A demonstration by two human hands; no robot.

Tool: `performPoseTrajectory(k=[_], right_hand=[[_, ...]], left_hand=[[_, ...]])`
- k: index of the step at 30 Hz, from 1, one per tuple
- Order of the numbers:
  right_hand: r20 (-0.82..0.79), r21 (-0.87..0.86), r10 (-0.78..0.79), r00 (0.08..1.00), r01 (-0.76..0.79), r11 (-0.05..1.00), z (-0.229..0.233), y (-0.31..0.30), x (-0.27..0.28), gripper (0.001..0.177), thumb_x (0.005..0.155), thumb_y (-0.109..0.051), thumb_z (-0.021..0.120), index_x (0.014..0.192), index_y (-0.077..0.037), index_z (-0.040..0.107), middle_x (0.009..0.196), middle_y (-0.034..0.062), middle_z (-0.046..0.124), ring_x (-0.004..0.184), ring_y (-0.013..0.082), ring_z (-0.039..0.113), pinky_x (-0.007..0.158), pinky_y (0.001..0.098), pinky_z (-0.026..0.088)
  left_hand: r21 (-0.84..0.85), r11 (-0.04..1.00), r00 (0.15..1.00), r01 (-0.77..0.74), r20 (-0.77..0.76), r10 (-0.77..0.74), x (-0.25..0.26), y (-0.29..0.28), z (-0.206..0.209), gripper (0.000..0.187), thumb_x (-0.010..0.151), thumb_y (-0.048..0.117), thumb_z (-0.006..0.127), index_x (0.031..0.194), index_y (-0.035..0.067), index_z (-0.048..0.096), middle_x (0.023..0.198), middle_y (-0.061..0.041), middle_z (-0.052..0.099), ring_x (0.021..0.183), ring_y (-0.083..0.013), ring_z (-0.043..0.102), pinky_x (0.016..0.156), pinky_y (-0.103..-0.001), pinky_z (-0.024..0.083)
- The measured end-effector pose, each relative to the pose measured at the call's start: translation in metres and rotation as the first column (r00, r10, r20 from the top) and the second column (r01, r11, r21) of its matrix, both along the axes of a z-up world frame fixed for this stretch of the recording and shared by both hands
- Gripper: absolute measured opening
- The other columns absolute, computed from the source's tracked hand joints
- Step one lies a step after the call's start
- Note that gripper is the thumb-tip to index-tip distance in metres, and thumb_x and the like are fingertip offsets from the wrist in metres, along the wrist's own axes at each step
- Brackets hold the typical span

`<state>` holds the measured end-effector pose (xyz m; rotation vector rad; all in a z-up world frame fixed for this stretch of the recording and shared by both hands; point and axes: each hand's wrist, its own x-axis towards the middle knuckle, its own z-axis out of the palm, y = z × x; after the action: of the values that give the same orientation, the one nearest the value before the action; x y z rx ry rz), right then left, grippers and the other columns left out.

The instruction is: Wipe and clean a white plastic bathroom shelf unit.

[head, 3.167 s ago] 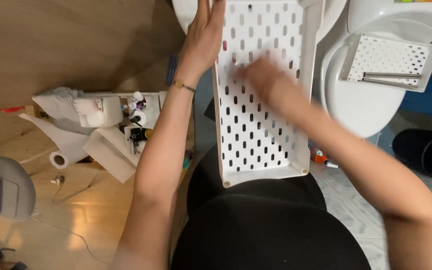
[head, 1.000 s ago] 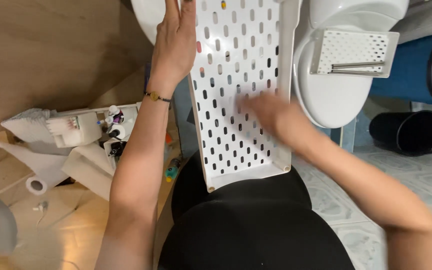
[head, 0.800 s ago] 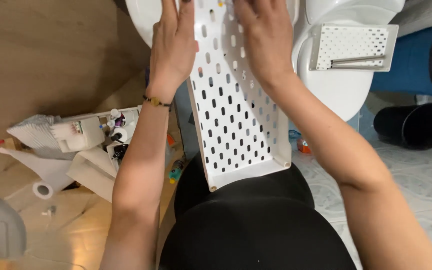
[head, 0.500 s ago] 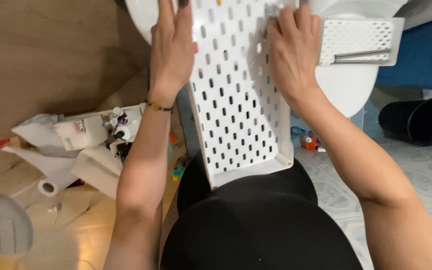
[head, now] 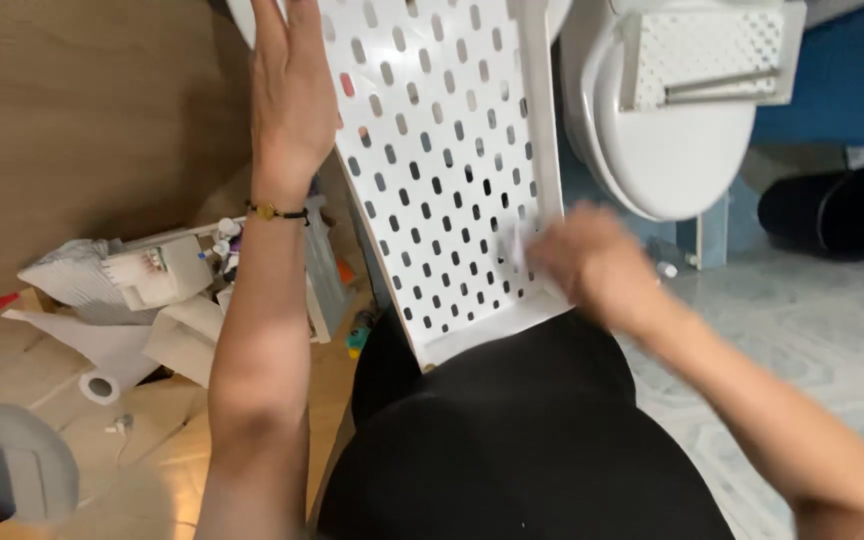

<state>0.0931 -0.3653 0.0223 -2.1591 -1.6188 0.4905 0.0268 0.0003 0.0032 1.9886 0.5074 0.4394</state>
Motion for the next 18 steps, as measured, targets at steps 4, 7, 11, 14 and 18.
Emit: performPoseTrajectory(k=[4,7,11,14,18], right_hand=[[0.297,0.245,-0.193,0.935,0.121,0.962,0.008,0.057,0.065,0.025,0.095,0.001,0.065,0.116,-0.008,0.076,0.098,0.0095,0.065,0.094,0.0253,0.057,0.081,0.0396,0.047],[0.392,0.444,-0.232,0.890,0.037,0.895,-0.015,0.076,0.075,0.021,0.097,0.002,0.070,0.116,-0.005,0.073,0.108,0.0089,0.067,0.106,0.0258,0.058,0.090,0.0404,0.047],[0.333,0.307,0.013,0.943,-0.121,0.944,-0.034,0.051,0.021,0.026,0.085,-0.003,0.072,0.111,-0.002,0.074,0.104,0.0090,0.070,0.101,0.0258,0.060,0.080,0.0417,0.048],[0.100,0.055,0.281,0.955,-0.287,0.956,-0.024,0.011,-0.021,0.026,0.077,-0.008,0.071,0.103,-0.002,0.074,0.106,0.0125,0.070,0.095,0.0270,0.062,0.082,0.0404,0.053],[-0.171,-0.013,0.322,0.931,-0.329,0.944,-0.022,0.011,0.016,0.021,0.082,-0.010,0.068,0.102,-0.008,0.075,0.105,0.0075,0.070,0.098,0.0257,0.064,0.086,0.0381,0.054]], left_hand=[[0.202,0.976,0.992,0.085,0.078,-0.103,0.004,-0.002,0.001,0.043,0.123,0.040,0.023,0.154,0.013,0.035,0.089,-0.013,0.056,0.059,-0.0218,0.053,0.065,-0.038,0.052],[0.020,0.996,0.996,0.088,0.031,-0.088,0.002,-0.013,0.016,0.046,0.122,0.044,0.026,0.151,0.011,0.041,0.090,-0.012,0.055,0.059,-0.0177,0.055,0.060,-0.036,0.056],[-0.124,0.992,0.999,-0.016,0.045,0.022,-0.011,-0.017,0.045,0.059,0.116,0.050,0.026,0.158,0.009,0.029,0.098,-0.013,0.057,0.057,-0.0158,0.047,0.052,-0.036,0.056],[-0.085,0.996,0.988,-0.035,0.148,0.047,-0.027,-0.006,0.016,0.061,0.119,0.049,0.029,0.159,0.004,0.021,0.126,-0.016,0.065,0.085,-0.0213,0.057,0.074,-0.039,0.060],[0.092,0.995,0.984,-0.032,0.177,0.015,-0.016,0.009,-0.016,0.050,0.124,0.040,0.031,0.156,0.001,0.035,0.144,-0.021,0.062,0.122,-0.0289,0.062,0.109,-0.042,0.056]])
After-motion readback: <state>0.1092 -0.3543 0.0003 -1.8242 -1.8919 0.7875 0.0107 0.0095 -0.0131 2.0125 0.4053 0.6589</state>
